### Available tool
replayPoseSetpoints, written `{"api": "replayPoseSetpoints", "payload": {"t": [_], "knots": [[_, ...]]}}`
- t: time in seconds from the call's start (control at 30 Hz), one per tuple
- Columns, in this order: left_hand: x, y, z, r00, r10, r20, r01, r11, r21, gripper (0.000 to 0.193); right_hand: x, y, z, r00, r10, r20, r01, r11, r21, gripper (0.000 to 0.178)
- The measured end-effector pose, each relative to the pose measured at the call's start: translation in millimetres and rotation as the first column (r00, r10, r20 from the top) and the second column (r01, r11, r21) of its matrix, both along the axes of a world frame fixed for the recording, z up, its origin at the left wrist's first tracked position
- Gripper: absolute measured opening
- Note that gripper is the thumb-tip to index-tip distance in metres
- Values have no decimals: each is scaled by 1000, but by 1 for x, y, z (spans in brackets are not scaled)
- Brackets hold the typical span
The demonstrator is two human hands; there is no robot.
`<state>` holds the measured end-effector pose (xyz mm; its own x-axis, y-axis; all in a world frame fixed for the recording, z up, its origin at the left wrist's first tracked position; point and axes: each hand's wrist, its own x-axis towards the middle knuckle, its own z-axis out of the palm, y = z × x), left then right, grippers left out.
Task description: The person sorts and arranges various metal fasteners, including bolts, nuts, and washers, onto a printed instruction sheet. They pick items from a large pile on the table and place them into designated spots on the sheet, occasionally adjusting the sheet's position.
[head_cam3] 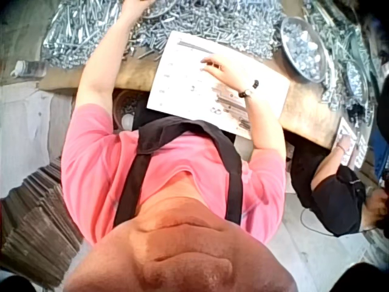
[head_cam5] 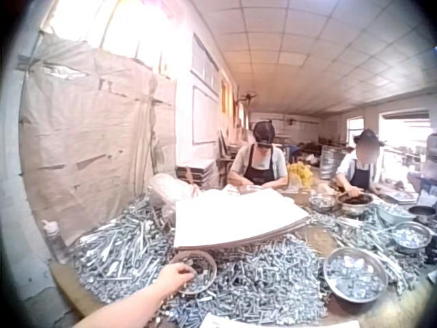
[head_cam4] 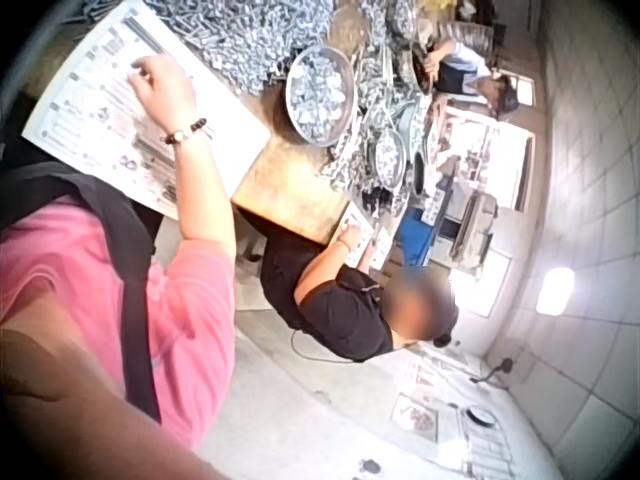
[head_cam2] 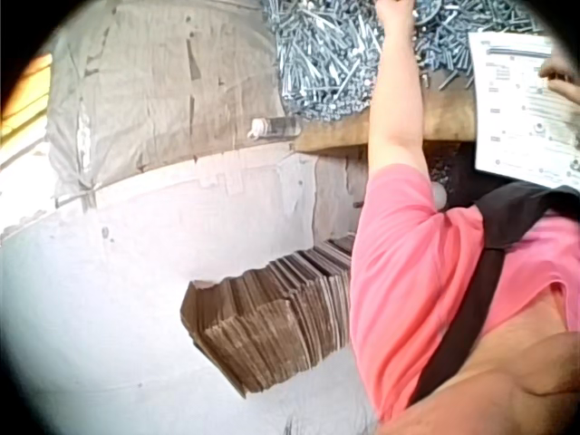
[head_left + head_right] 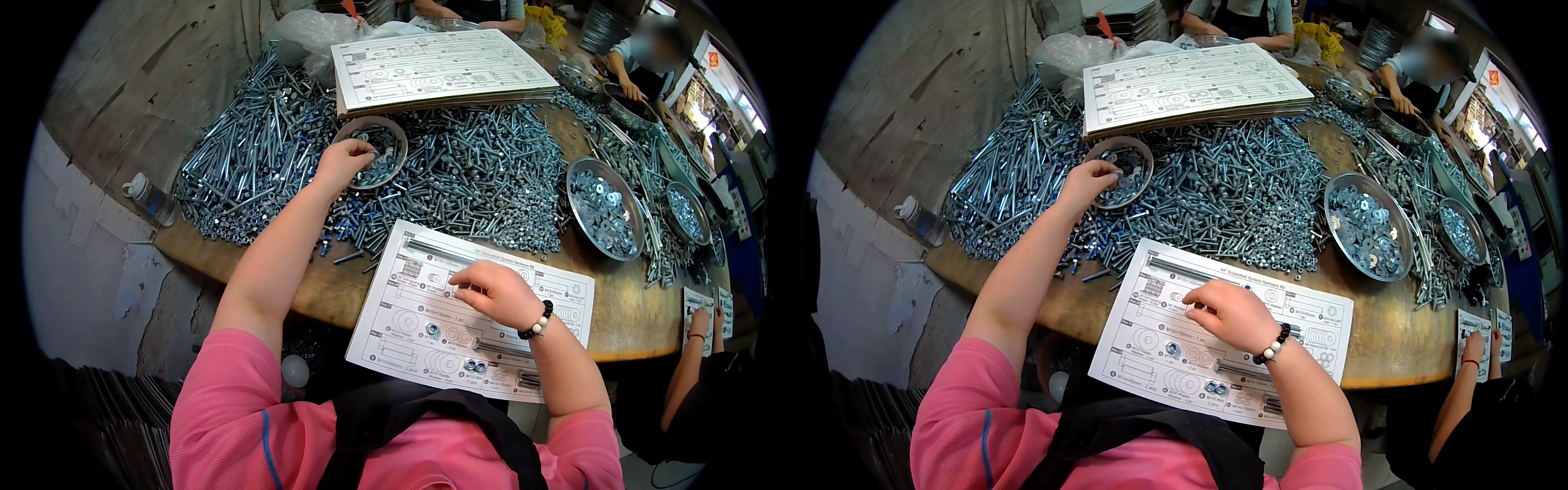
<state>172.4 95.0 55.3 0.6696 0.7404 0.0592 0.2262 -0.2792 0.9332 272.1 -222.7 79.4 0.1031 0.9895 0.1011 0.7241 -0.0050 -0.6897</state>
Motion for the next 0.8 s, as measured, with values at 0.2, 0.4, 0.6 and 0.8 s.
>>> {"api": "replayPoseSetpoints", "payload": {"t": [0.2,0.4,0.6,0.8], "knots": [[3,9,-4,982,-15,-190,78,941,330,24,-3,18,-1,999,-21,-31,22,999,32,19],[17,-1,-21,925,138,-354,231,534,813,18,-4,39,-7,1000,-16,-14,16,1000,4,19],[13,-7,-19,930,173,-323,143,640,755,15,5,50,-8,998,-52,23,53,998,-16,19],[0,12,-19,988,97,-120,-34,898,439,23,7,69,-2,996,-86,-33,85,996,-18,20]]}}
